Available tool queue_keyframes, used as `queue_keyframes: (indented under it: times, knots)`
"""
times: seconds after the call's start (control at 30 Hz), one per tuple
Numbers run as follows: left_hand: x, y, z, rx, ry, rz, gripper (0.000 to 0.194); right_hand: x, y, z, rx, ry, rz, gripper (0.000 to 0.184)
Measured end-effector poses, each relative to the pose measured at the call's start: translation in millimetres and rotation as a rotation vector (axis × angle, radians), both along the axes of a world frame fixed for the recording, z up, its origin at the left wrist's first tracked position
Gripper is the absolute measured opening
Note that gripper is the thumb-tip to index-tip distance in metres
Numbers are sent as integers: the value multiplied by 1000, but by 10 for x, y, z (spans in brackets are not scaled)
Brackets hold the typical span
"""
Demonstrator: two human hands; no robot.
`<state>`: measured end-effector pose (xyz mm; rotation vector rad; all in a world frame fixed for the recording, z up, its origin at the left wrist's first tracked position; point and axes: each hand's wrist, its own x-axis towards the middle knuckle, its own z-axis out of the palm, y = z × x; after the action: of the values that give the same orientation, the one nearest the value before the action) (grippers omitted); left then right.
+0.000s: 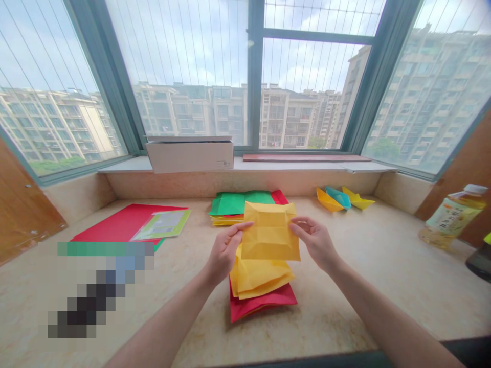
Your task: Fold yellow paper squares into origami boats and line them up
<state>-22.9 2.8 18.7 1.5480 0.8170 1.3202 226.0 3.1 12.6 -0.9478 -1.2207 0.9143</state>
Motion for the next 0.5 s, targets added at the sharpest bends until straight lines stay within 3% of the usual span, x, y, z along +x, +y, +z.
queue_keyframes:
  times: [0.1, 0.2, 0.3, 0.5]
  knots:
    - [38, 11, 4, -88, -189, -16, 47, -39, -22, -5, -24, 28, 81, 44]
    - [68, 31, 10, -222, -243, -101, 62, -72, -48, -5, -53, 68, 128, 60]
    - [75, 47, 15, -314, -184, -160, 52, -83, -77, 21, -108, 112, 210, 77]
    - [89, 31, 17, -254, -152, -146, 41, -47, -101, 72, -197, 145, 482, 39]
